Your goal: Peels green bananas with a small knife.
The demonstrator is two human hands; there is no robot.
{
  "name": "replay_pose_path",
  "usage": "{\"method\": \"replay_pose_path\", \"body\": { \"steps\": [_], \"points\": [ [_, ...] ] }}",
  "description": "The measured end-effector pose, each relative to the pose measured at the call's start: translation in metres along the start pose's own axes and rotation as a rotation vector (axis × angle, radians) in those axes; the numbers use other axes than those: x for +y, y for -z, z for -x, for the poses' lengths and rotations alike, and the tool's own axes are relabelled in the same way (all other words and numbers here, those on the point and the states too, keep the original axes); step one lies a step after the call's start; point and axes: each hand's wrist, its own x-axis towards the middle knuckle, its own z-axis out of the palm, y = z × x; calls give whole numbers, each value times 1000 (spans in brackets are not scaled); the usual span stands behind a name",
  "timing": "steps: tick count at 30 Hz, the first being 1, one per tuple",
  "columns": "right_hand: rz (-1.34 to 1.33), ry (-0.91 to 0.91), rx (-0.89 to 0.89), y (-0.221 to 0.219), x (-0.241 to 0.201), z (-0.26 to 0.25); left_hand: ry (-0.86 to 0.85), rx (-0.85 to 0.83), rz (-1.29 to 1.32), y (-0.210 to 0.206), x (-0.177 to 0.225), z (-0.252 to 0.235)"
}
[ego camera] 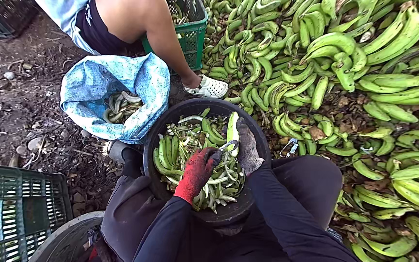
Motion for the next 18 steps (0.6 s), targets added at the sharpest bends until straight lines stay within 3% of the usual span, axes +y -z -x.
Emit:
{"method": "replay_pose_path", "body": {
  "steps": [3, 6, 13, 16, 18],
  "points": [
    [-58, -145, -76, -3, 13, 6, 10, 111, -183, 3, -8, -12],
    [-1, -176, -227, 4, 29, 17, 20, 216, -325, 12, -15, -23],
    [213, -343, -405, 27, 18, 26, 134, 277, -332, 16, -21, -34],
    [266, -374, -310, 36, 21, 30, 224, 297, -203, 33, -29, -39],
    [-16, -412, -250, 38, 32, 13, 162, 231, -143, 27, -25, -37]
  ]
}}
